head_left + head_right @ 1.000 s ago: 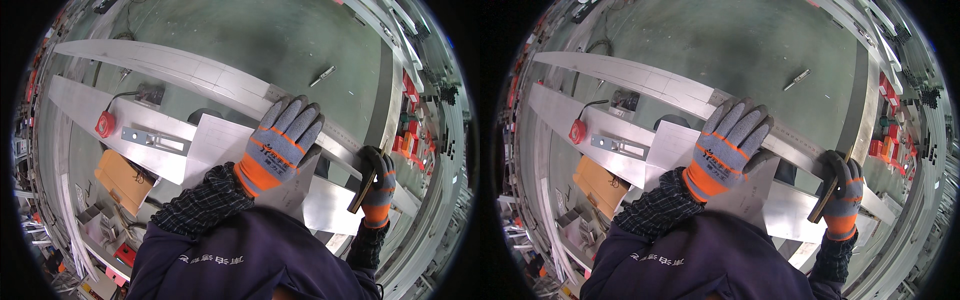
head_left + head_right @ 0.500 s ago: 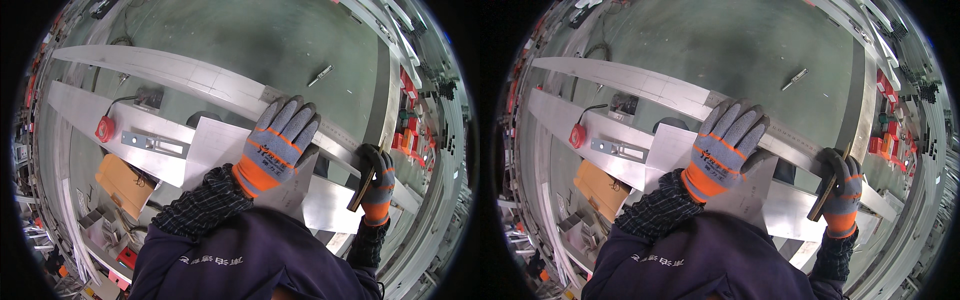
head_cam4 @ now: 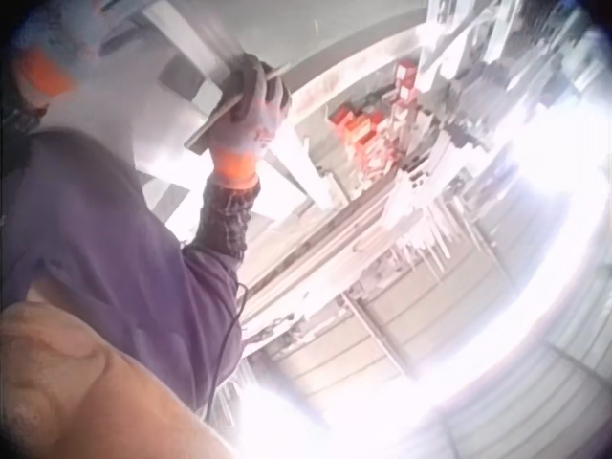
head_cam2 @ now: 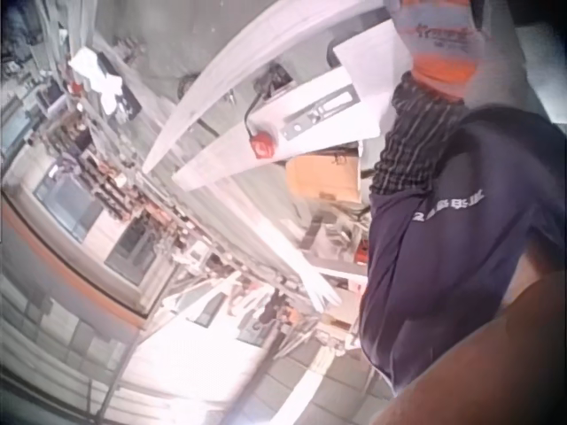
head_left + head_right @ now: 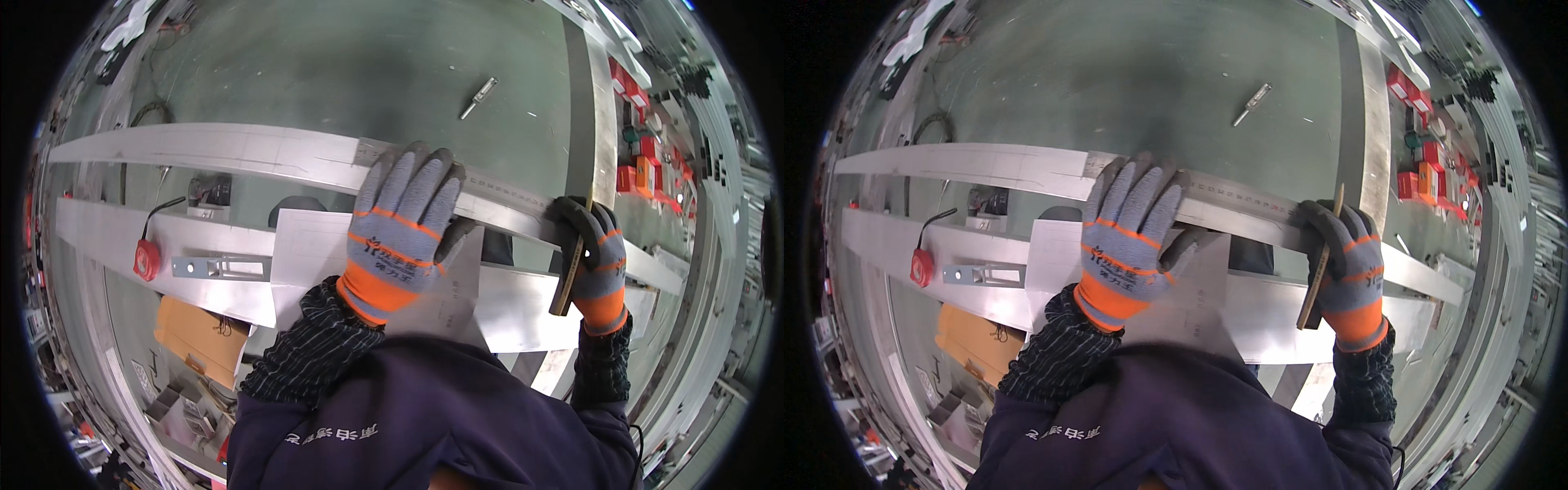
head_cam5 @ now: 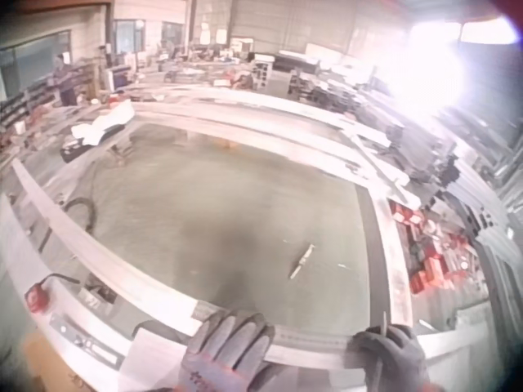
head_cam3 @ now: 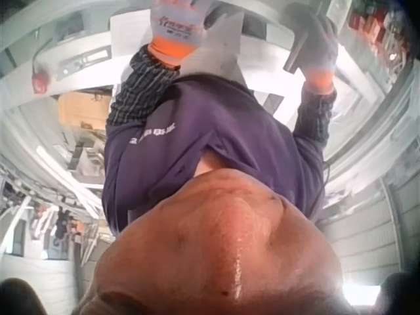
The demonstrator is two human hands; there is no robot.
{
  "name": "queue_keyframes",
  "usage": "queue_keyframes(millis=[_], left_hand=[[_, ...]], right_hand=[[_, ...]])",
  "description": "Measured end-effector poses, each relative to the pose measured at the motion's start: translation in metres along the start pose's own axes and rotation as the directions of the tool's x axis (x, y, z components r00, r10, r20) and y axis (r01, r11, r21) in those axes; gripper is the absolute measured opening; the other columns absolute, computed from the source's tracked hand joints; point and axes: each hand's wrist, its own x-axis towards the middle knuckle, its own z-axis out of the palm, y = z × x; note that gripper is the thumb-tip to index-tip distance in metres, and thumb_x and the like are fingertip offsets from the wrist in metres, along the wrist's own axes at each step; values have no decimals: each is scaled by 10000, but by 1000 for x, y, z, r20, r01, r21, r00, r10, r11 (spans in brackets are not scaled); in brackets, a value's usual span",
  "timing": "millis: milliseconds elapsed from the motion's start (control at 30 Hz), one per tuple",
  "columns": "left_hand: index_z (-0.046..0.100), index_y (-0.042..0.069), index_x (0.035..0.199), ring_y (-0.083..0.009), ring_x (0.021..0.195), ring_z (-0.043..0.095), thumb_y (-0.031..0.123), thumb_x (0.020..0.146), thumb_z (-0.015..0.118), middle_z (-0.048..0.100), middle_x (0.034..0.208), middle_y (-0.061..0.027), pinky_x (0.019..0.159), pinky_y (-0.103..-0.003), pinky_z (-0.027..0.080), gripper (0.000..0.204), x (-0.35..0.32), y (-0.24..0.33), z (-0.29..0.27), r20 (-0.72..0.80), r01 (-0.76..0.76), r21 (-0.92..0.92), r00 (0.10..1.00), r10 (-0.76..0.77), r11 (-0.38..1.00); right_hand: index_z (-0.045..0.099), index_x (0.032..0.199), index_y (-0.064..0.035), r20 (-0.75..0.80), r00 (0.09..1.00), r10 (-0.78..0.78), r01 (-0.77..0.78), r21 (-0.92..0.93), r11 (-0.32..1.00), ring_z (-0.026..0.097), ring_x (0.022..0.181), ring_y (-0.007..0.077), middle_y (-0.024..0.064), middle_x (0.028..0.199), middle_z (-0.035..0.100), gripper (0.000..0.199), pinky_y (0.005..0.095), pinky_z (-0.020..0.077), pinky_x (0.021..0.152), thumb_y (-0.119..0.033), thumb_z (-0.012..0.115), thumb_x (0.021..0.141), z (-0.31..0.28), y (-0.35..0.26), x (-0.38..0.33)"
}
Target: The person measures and marks long aluminum profiles using a ruler, pencil, and spirit level. They reference a printed document, align the tools, and draw lines on the metal pieces in a workshop setting.
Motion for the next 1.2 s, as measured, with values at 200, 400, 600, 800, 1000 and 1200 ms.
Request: queue_keyframes(millis=[200,400,600,800,1000,1200], left_hand=[[666,64,1342,-411,1394,534,314,778,821,620,1444,-171,1196,-594,367,636,-2,2,4,31,25,-1,999,-25,1000],[648,74,1385,-406,1394,529,289,760,823,610,1458,-158,1197,-595,363,684,-2,2,-2,76,16,19,997,-17,1000],[656,67,1374,-413,1373,542,300,773,841,614,1442,-168,1190,-600,367,670,0,3,-4,111,16,56,994,-22,998],[644,60,1401,-427,1369,537,248,768,850,608,1448,-171,1187,-605,368,692,4,6,-5,100,-5,37,995,1,999],[663,66,1355,-401,1387,543,341,765,860,623,1435,-161,1190,-592,369,681,4,6,-3,99,-9,78,995,2,997],[675,55,1328,-407,1385,545,325,782,850,631,1425,-171,1194,-592,360,633,2,5,-3,101,-7,71,995,0,997]], right_hand=[[669,1332,-59,35,997,74,-72,-53,996,620,1127,431,189,1200,680,575,481,531,968,73,645,773,-5,-2,-2],[624,1365,10,-157,985,73,-77,-20,997,672,1053,372,181,1201,702,523,425,523,963,71,668,848,-12,-24,-6],[615,1356,67,-167,986,8,32,238,971,683,1184,354,217,1227,717,441,447,492,1093,-222,469,1057,-13,-59,-20],[663,1231,38,-158,982,104,-34,396,918,754,999,293,185,1039,750,285,383,583,897,0,580,961,14,-85,-4],[665,1073,-24,-301,953,-26,109,262,959,764,916,310,142,1006,760,233,462,579,998,81,683,866,45,-79,6],[692,1053,-38,-327,945,-11,90,227,970,748,868,331,125,945,744,281,469,591,957,102,718,811,56,-75,8]])
